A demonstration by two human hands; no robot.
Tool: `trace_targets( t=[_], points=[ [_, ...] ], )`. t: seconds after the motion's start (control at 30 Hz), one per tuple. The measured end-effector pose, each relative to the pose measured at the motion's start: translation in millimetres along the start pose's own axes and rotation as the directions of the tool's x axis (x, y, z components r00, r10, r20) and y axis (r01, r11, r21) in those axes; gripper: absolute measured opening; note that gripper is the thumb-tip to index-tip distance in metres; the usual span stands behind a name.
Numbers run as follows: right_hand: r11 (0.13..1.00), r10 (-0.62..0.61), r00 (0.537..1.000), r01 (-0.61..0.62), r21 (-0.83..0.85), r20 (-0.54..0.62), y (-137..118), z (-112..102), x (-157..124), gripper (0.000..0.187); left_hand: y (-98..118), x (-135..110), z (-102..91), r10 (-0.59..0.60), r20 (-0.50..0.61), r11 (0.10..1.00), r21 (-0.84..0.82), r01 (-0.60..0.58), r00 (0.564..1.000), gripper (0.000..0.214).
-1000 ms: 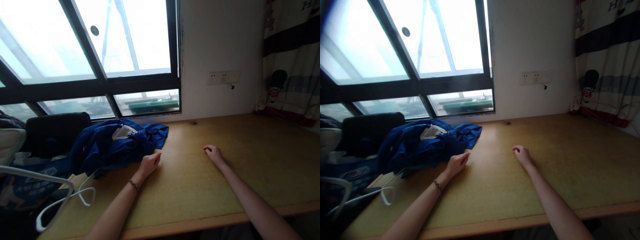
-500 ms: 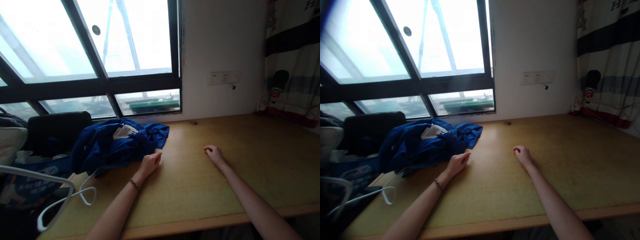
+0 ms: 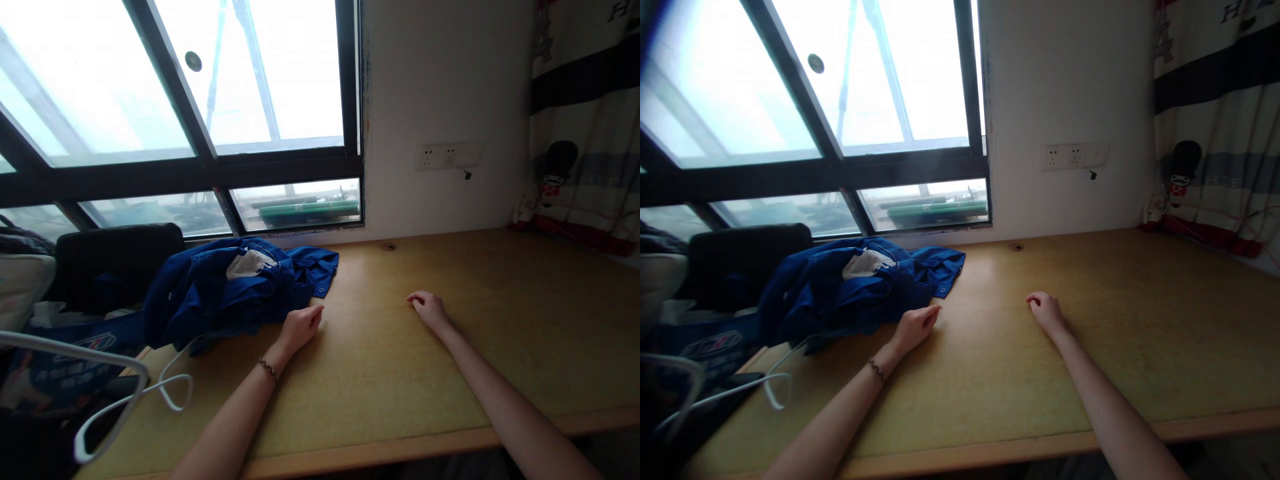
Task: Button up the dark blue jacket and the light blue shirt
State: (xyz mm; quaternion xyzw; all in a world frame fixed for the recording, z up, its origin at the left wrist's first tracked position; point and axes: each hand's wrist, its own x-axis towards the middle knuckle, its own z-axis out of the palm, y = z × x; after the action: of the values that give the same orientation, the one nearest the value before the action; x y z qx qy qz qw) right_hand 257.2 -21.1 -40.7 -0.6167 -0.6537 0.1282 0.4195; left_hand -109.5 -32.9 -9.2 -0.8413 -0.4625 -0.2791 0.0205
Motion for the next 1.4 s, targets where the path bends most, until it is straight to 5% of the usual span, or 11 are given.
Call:
trace_targets(
  t=[1.4],
  points=[
    [1.0, -0.015, 1.0, 0.016, -0.008, 0.004, 1.5, 1.2, -0.1, 0.024, -2.1, -0.3, 2.5, -0.018, 0.015, 1.0, 0.0, 0.018, 1.0, 0.027]
  ],
)
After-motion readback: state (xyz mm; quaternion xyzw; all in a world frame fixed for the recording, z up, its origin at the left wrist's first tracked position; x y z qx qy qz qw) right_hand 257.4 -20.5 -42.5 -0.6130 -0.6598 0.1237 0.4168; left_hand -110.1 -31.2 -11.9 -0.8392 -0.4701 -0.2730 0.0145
